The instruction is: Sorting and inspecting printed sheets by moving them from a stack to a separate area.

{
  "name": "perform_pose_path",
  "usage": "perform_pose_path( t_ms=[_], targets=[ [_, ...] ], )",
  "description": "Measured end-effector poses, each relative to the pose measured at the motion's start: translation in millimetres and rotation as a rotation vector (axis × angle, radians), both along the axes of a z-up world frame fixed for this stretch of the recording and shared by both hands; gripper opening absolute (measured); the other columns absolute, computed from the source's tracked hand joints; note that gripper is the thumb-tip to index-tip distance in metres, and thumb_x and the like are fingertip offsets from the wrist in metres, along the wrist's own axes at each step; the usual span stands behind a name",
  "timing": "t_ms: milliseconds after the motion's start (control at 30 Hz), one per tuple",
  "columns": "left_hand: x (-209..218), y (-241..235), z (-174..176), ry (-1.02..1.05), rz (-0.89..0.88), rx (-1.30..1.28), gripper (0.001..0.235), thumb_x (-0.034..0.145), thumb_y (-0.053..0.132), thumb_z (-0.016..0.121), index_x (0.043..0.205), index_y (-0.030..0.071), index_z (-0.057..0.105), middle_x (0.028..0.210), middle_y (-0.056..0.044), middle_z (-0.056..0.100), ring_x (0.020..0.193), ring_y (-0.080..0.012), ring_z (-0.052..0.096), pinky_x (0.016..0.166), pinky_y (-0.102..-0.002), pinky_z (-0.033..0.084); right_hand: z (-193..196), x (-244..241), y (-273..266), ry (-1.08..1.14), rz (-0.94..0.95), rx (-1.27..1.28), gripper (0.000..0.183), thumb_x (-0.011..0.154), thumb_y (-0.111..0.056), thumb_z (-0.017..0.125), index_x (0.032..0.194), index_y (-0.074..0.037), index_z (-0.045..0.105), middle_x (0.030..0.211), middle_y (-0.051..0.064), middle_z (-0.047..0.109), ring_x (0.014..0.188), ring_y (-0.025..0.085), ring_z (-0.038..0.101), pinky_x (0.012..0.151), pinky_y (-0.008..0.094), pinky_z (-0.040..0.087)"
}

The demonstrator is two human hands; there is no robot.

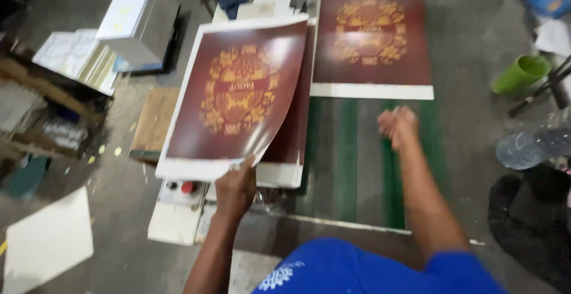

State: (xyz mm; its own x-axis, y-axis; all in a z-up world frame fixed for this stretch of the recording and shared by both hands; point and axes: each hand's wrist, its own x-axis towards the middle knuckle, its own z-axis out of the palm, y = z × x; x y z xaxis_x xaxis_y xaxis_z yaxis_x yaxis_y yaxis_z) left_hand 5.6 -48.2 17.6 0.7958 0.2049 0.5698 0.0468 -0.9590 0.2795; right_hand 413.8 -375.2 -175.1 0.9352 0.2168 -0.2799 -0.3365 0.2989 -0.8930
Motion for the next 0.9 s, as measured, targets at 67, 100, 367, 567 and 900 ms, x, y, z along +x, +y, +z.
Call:
perform_pose_path(
  t_ms=[67,100,367,567,900],
  targets=[
    [14,-12,2,-0.068,-0.075,-0.016,0.029,0.090,0.007,0.068,0.118,0.005,0.071,0.061,-0.015,0.063,0.055,-0.0320,0.065,0.052,-0.047,0.050,37,-81,17,-0.038,0.024,-0.003,0.020,0.104,-0.021,0.053,0.121,-0.009,0.052,0.088,0.012,0.073,0.063,0.017,0.066,0.047,0.029,0.052],
    [11,-22,0,-0.101,-0.130,-0.046,0.030,0.088,0.005,0.071,0.118,0.003,0.072,0.057,-0.014,0.061,0.050,-0.0293,0.063,0.048,-0.046,0.049,52,-135,25,-0.041,0.067,-0.019,0.039,0.099,-0.025,0.060,0.135,-0.012,0.054,0.097,0.010,0.075,0.071,0.017,0.072,0.050,0.028,0.053],
    [45,-136,5,0.007,-0.469,-0.118,0.027,0.092,0.014,0.072,0.111,-0.004,0.064,0.081,-0.020,0.069,0.066,-0.0333,0.068,0.057,-0.044,0.053,-17,-290,40,-0.332,0.614,-0.325,0.049,0.093,-0.017,0.071,0.137,-0.004,0.055,0.129,0.012,0.067,0.116,0.021,0.063,0.098,0.037,0.053],
    [42,-105,8,0.058,-0.537,-0.061,0.030,0.091,0.018,0.069,0.114,-0.001,0.063,0.102,-0.021,0.069,0.087,-0.0380,0.068,0.075,-0.048,0.055,19,-287,-6,-0.111,0.005,0.179,0.035,0.102,-0.013,0.058,0.135,-0.003,0.052,0.118,0.014,0.069,0.100,0.025,0.072,0.076,0.034,0.057],
    [14,-16,-21,0.456,-0.090,0.099,0.093,0.077,0.045,0.076,0.145,-0.008,0.042,0.154,-0.028,0.037,0.143,-0.0468,0.036,0.115,-0.058,0.027,-6,-249,-135,-0.115,-0.180,0.070,0.030,0.109,-0.010,0.054,0.137,-0.002,0.048,0.103,0.013,0.071,0.082,0.022,0.072,0.060,0.032,0.059]
  ],
)
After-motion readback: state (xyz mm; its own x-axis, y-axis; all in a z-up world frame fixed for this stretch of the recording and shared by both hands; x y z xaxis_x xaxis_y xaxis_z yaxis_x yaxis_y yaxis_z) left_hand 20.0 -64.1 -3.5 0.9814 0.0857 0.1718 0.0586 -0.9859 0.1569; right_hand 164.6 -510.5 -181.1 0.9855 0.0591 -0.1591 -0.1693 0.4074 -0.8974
